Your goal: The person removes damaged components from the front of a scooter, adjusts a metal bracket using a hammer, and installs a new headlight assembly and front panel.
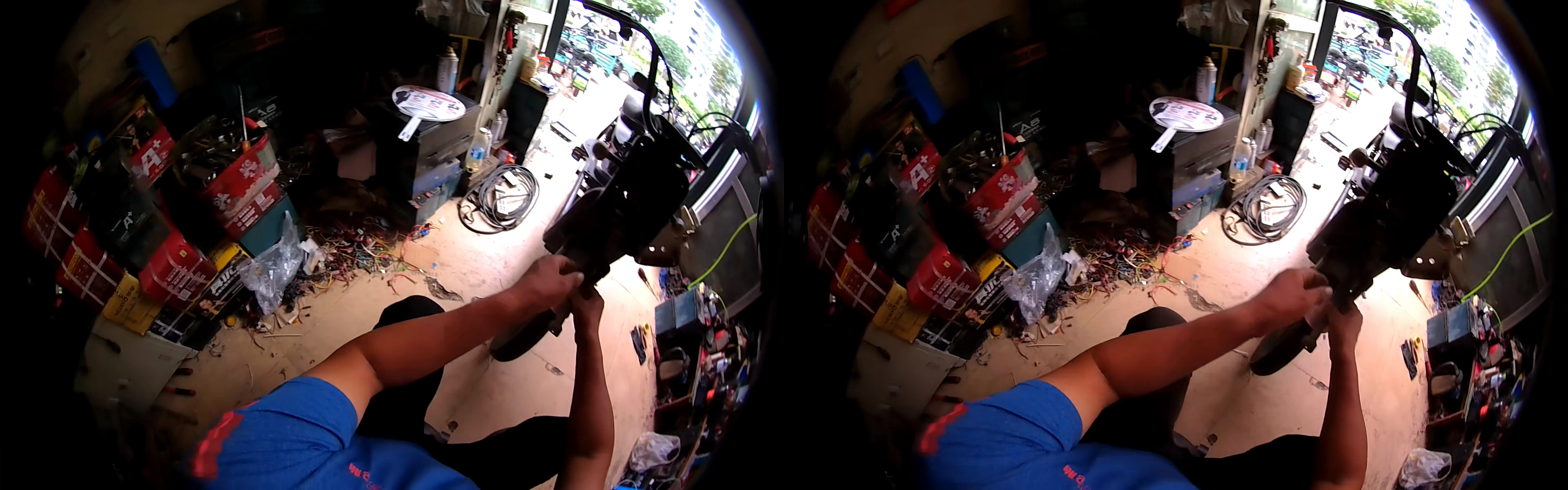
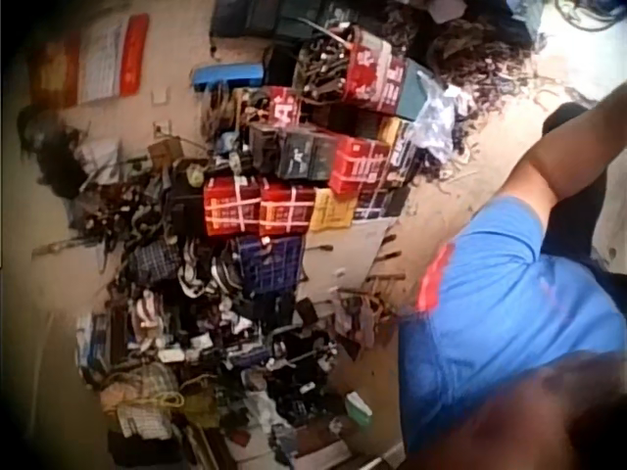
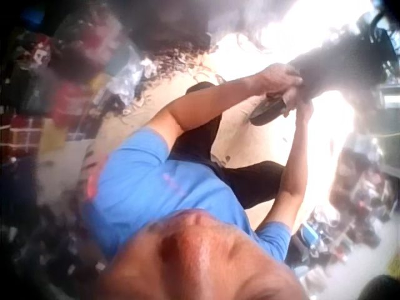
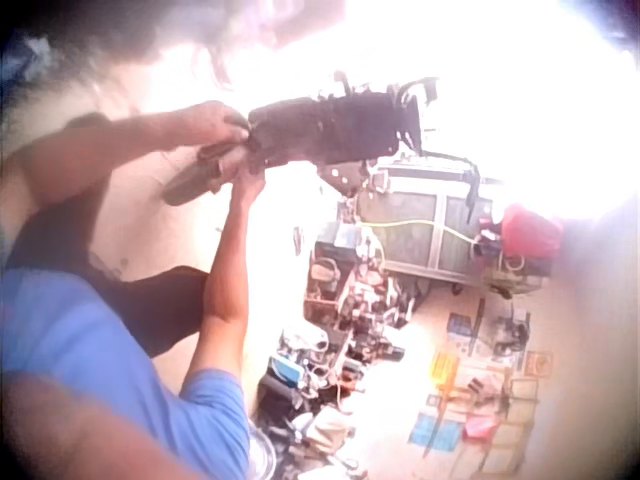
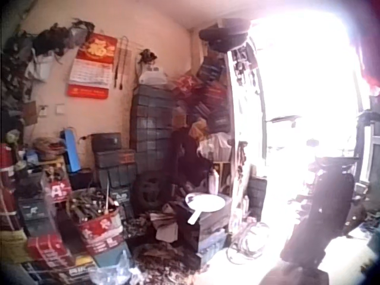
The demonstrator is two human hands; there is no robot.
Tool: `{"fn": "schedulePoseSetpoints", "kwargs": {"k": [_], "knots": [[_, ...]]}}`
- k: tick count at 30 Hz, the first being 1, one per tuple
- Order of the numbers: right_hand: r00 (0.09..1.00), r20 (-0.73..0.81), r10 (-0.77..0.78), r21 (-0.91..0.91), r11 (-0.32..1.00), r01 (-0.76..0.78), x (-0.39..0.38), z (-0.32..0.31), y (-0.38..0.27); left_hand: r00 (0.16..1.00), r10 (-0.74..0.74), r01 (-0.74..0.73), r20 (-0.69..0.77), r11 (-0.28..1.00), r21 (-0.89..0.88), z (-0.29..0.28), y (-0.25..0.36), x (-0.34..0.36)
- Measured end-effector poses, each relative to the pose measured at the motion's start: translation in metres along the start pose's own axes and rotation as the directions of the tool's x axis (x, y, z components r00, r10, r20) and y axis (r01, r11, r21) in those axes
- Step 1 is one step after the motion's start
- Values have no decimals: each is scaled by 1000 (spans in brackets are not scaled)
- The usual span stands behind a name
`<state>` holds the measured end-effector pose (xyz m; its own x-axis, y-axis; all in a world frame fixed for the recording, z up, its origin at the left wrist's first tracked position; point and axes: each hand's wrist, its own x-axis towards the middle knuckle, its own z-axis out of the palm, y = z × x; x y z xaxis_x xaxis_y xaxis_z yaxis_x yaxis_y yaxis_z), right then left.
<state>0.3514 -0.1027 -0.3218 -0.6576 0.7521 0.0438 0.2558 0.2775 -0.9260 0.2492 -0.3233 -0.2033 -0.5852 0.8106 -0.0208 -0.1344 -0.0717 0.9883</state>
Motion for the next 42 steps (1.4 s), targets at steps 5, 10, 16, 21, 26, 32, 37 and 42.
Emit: {"fn": "schedulePoseSetpoints", "kwargs": {"k": [5,10,16,21,26,32,37,42], "knots": [[994,-27,-102,-55,993,101,10,-3,14,946,265,-251,-186,963,96,-123,6,-24],[996,91,-15,-171,985,30,12,-7,2,771,73,157,-633,941,300,-281,-140,-84],[992,103,-78,-227,969,100,17,-13,15,516,98,479,-851,791,382,-345,-222,-215],[990,91,-111,-240,962,130,13,-10,8,415,170,465,-894,805,369,-348,-144,-267],[983,92,-162,-250,951,180,32,-9,33,306,329,253,-893,877,409,-392,-110,-295],[985,94,-142,-264,951,162,26,-3,18,200,377,345,-904,837,425,-412,-115,-326],[984,89,-152,-282,944,172,23,1,14,218,322,377,-921,843,384,-417,-172,-346],[988,54,-143,-289,945,152,6,2,0,280,119,448,-952,861,240,-370,-187,-340]]}}
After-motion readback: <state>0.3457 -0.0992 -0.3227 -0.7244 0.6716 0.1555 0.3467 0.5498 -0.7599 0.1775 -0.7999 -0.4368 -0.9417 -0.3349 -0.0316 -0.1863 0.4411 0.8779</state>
